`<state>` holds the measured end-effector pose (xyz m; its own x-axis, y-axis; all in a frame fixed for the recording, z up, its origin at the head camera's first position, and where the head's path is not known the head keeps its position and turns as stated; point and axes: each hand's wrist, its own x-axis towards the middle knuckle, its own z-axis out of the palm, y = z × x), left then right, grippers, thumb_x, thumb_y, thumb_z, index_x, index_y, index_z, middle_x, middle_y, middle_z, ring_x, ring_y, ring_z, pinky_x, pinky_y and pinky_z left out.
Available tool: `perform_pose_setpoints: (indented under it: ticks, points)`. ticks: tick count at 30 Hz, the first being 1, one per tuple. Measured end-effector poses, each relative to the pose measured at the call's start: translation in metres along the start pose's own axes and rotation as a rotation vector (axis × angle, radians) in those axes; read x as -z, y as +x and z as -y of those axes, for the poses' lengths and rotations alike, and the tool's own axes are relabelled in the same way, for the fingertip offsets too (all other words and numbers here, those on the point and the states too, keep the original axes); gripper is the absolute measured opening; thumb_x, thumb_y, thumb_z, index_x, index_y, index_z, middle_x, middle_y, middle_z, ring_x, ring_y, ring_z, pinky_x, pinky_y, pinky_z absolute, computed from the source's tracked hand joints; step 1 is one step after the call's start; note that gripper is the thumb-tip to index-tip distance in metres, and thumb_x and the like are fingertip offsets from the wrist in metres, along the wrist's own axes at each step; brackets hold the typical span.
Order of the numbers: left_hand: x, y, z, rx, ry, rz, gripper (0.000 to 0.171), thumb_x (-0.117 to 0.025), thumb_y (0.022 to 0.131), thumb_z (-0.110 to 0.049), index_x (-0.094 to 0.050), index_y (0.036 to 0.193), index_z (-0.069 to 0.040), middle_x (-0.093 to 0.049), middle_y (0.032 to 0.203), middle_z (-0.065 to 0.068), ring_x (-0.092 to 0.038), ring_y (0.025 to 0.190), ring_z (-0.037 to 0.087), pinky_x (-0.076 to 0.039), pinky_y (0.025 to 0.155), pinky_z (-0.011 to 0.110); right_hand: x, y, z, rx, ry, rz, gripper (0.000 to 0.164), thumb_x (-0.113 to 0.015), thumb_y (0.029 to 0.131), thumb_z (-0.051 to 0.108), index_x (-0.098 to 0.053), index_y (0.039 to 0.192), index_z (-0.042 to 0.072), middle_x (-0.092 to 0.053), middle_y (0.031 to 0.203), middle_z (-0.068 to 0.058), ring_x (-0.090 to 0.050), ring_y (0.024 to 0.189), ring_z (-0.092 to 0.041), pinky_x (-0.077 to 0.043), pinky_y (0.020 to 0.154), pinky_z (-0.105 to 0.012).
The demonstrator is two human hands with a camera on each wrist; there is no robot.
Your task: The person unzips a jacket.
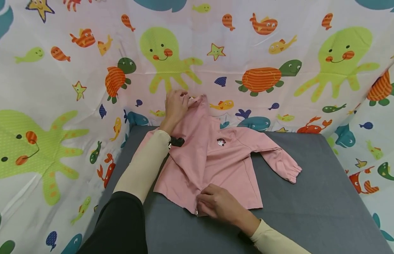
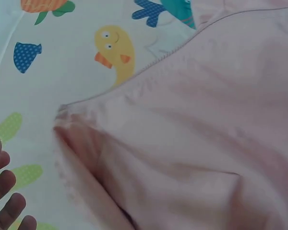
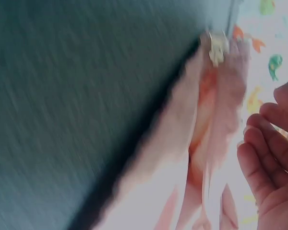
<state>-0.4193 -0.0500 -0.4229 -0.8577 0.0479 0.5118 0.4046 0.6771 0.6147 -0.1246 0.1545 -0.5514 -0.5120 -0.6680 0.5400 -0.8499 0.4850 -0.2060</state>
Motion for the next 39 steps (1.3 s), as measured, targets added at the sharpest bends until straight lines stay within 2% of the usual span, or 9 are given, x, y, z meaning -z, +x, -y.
perform_pose_setpoints:
  ticks: [5, 9, 15, 20, 23, 27, 31, 34, 39]
  points:
    - [-0.002, -0.016, 0.004, -0.016, -0.041, 0.013, 0.03, -0.065, 0.109, -0.023, -0.076, 0.129, -0.003, -0.072, 0.13, 0.017, -0.062, 0.123, 0.04, -0.047, 0.109, 0.055, 0.014, 0.002, -0.011, -0.114, -0.009, -0.06, 0.027, -0.088, 0.086, 0.013, -0.085, 0.113, 0.008, -0.076, 0.105, -0.002, -0.07, 0.093, -0.015, -0.062, 0.078, -0.03]
    - [-0.002, -0.028, 0.004, -0.04, -0.054, 0.038, 0.034, -0.069, 0.108, -0.024, -0.074, 0.132, -0.001, -0.072, 0.134, 0.019, -0.062, 0.128, 0.04, -0.047, 0.114, 0.053, 0.022, 0.004, -0.019, -0.156, -0.035, -0.102, 0.033, -0.088, 0.084, 0.012, -0.083, 0.116, 0.006, -0.079, 0.111, -0.006, -0.075, 0.1, -0.02, -0.065, 0.083, -0.037]
    - [-0.001, -0.048, 0.007, -0.078, -0.05, 0.075, 0.043, -0.071, 0.106, -0.024, -0.07, 0.143, -0.003, -0.07, 0.144, 0.017, -0.063, 0.14, 0.036, -0.045, 0.121, 0.051, 0.03, 0.008, -0.031, -0.227, -0.04, -0.157, 0.035, -0.088, 0.087, 0.013, -0.082, 0.12, 0.005, -0.082, 0.116, -0.011, -0.079, 0.107, -0.027, -0.066, 0.087, -0.044]
    - [-0.001, -0.06, 0.012, -0.179, -0.155, 0.086, 0.049, -0.073, 0.103, -0.011, -0.067, 0.152, -0.017, -0.07, 0.15, 0.004, -0.06, 0.146, 0.027, -0.046, 0.122, 0.047, 0.032, 0.01, -0.038, -0.291, -0.031, -0.173, 0.043, -0.09, 0.084, 0.007, -0.08, 0.125, 0.003, -0.082, 0.119, -0.013, -0.08, 0.109, -0.028, -0.066, 0.088, -0.046]
    - [0.0, -0.071, 0.015, -0.195, -0.156, 0.104, 0.049, -0.074, 0.103, -0.012, -0.068, 0.151, -0.017, -0.072, 0.147, 0.003, -0.064, 0.14, 0.026, -0.051, 0.116, 0.046, 0.033, 0.011, -0.04, -0.322, -0.014, -0.164, 0.044, -0.09, 0.085, 0.006, -0.079, 0.127, 0.002, -0.081, 0.123, -0.014, -0.079, 0.113, -0.029, -0.066, 0.091, -0.047]
    - [0.001, -0.095, 0.019, -0.125, -0.134, 0.154, 0.044, -0.077, 0.101, -0.021, -0.073, 0.141, -0.002, -0.076, 0.134, 0.019, -0.075, 0.119, 0.035, -0.06, 0.101, 0.049, 0.033, 0.011, -0.041, -0.346, 0.005, -0.146, 0.044, -0.089, 0.087, 0.008, -0.078, 0.129, 0.002, -0.081, 0.124, -0.013, -0.079, 0.115, -0.029, -0.065, 0.094, -0.048]
    - [0.001, -0.119, 0.019, -0.088, -0.208, 0.233, 0.044, -0.078, 0.103, -0.023, -0.073, 0.139, 0.0, -0.077, 0.132, 0.023, -0.078, 0.115, 0.037, -0.064, 0.097, 0.048, 0.031, 0.011, -0.042, -0.364, 0.011, -0.128, 0.045, -0.09, 0.087, 0.009, -0.078, 0.13, 0.001, -0.081, 0.125, -0.014, -0.079, 0.114, -0.029, -0.065, 0.094, -0.048]
    - [0.001, -0.135, 0.019, -0.102, -0.224, 0.259, 0.04, -0.081, 0.101, -0.024, -0.077, 0.134, -0.001, -0.08, 0.126, 0.02, -0.08, 0.11, 0.033, -0.065, 0.094, 0.045, 0.03, 0.011, -0.044, -0.378, 0.01, -0.113, 0.046, -0.09, 0.087, 0.011, -0.078, 0.13, 0.001, -0.08, 0.126, -0.014, -0.079, 0.115, -0.03, -0.065, 0.095, -0.048]
    - [0.003, -0.16, 0.018, -0.169, -0.23, 0.335, 0.038, -0.084, 0.099, -0.025, -0.08, 0.124, 0.003, -0.082, 0.116, 0.019, -0.082, 0.1, 0.031, -0.066, 0.09, 0.044, 0.026, 0.008, -0.046, -0.403, 0.009, -0.079, 0.046, -0.091, 0.087, 0.014, -0.078, 0.129, 0.002, -0.081, 0.124, -0.013, -0.079, 0.112, -0.03, -0.065, 0.093, -0.048]
